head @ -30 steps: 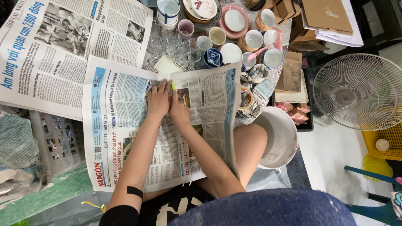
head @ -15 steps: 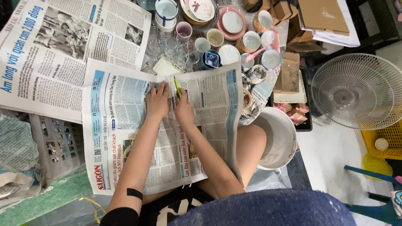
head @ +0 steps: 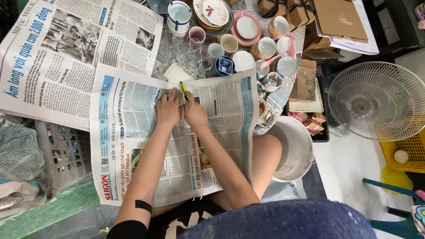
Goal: The person sits on a green plastic stool and wraps small ceramic bowls with newspaper. They use a green plastic tool to smooth the paper and apply clear tape to secure the wrapping. The wrapped items are placed on a tray on the table.
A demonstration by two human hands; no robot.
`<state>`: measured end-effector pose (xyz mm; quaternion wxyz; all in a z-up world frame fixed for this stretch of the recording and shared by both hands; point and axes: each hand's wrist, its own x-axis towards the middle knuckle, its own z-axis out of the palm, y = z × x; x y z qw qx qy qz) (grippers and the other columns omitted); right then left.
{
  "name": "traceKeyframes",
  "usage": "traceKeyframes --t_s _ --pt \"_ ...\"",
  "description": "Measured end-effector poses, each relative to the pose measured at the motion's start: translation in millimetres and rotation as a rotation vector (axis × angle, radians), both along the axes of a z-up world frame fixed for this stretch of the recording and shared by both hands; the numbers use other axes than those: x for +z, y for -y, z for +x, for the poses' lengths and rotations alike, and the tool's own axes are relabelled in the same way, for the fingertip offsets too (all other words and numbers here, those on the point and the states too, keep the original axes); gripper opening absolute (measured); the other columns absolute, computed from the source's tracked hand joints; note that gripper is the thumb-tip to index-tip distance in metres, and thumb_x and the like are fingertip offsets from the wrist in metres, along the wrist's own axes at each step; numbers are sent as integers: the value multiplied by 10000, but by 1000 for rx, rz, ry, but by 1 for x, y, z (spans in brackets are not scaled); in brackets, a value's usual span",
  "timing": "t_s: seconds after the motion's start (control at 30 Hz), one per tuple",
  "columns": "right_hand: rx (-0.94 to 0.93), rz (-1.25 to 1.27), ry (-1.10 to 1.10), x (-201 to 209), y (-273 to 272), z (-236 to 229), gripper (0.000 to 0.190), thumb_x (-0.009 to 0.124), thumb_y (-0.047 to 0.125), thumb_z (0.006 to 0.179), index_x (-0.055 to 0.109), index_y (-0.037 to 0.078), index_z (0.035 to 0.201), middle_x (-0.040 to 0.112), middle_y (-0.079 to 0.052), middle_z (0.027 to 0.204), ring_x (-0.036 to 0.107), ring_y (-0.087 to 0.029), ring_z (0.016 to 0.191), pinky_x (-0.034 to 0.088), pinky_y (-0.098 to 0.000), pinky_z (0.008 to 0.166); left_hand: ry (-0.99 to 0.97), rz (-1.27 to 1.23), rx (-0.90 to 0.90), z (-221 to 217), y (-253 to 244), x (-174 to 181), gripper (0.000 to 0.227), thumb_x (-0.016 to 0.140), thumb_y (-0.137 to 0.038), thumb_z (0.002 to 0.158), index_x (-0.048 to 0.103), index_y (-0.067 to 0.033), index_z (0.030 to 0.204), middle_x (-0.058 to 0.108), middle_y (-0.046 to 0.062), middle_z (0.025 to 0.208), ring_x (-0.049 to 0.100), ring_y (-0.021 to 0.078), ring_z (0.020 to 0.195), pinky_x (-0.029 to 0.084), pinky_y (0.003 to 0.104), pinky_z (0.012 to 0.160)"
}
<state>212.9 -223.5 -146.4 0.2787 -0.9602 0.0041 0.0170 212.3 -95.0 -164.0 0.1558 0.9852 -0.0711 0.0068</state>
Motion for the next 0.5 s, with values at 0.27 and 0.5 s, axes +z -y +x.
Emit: traceKeyframes --t_s 0.27,0.5 --pt "4 -48 18 -15 -14 -7 505 543 287 975 451 132 1446 739 -233 853 724 -442 753 565 -570 669 -33 71 13 5 2 -14 602 626 -267 937 486 -120 1504 326 11 1668 491 342 1228 450 503 991" --pt "-14 89 -31 -17 -14 -10 491 486 314 1041 393 103 1475 729 -263 848 710 -456 731 553 -561 637 -96 100 20 15 1 -16 657 581 -267 976 390 -139 1591 249 19 1704 524 335 1236 494 485 965"
